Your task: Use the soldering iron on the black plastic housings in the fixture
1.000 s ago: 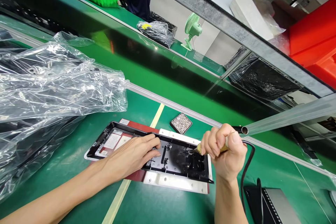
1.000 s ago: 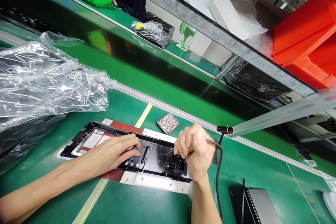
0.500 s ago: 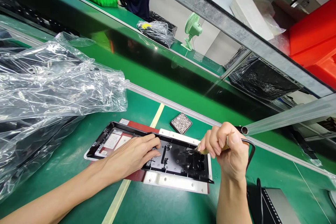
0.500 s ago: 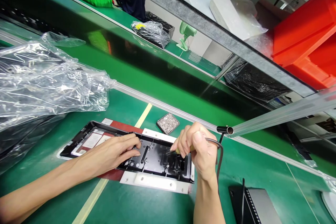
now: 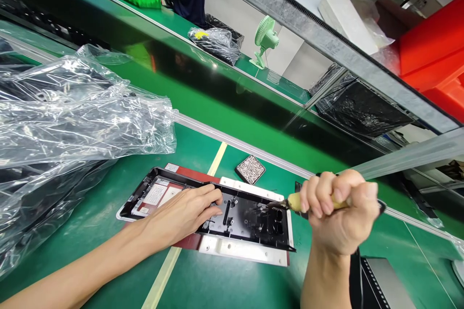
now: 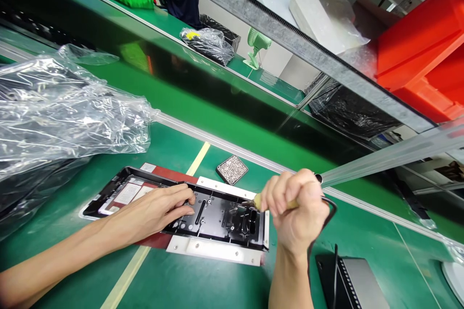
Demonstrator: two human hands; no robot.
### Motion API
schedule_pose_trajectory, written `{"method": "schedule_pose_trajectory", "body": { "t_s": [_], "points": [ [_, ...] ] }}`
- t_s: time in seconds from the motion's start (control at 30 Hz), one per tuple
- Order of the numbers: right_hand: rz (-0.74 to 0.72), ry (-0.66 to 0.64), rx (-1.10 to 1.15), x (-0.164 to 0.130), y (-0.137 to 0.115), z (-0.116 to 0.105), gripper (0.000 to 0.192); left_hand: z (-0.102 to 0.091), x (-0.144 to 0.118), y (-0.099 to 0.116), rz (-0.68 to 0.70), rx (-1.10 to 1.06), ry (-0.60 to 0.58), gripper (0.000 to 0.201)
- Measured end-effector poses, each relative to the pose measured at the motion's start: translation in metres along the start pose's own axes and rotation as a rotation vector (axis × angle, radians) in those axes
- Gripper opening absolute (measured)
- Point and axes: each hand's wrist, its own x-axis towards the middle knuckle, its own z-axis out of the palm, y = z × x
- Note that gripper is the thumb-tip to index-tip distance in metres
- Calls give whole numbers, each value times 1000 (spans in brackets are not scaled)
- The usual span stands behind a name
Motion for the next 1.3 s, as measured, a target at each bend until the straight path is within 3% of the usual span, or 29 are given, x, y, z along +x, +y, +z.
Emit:
{"method": "schedule_pose_trajectory", "body": {
  "t_s": [0.1,0.27,0.47,1.3],
  "points": [
    [-67,108,-11,-1,-11,10,47,-1,-1,1,3,-3,-4,13],
    [-15,68,10,-9,-19,40,45,-1,1,2,8,13,6,15],
    [25,97,39,-23,-9,68,41,0,2,0,37,24,16,16],
    [75,23,34,-37,18,81,39,0,2,-1,77,61,55,13]
  ]
}}
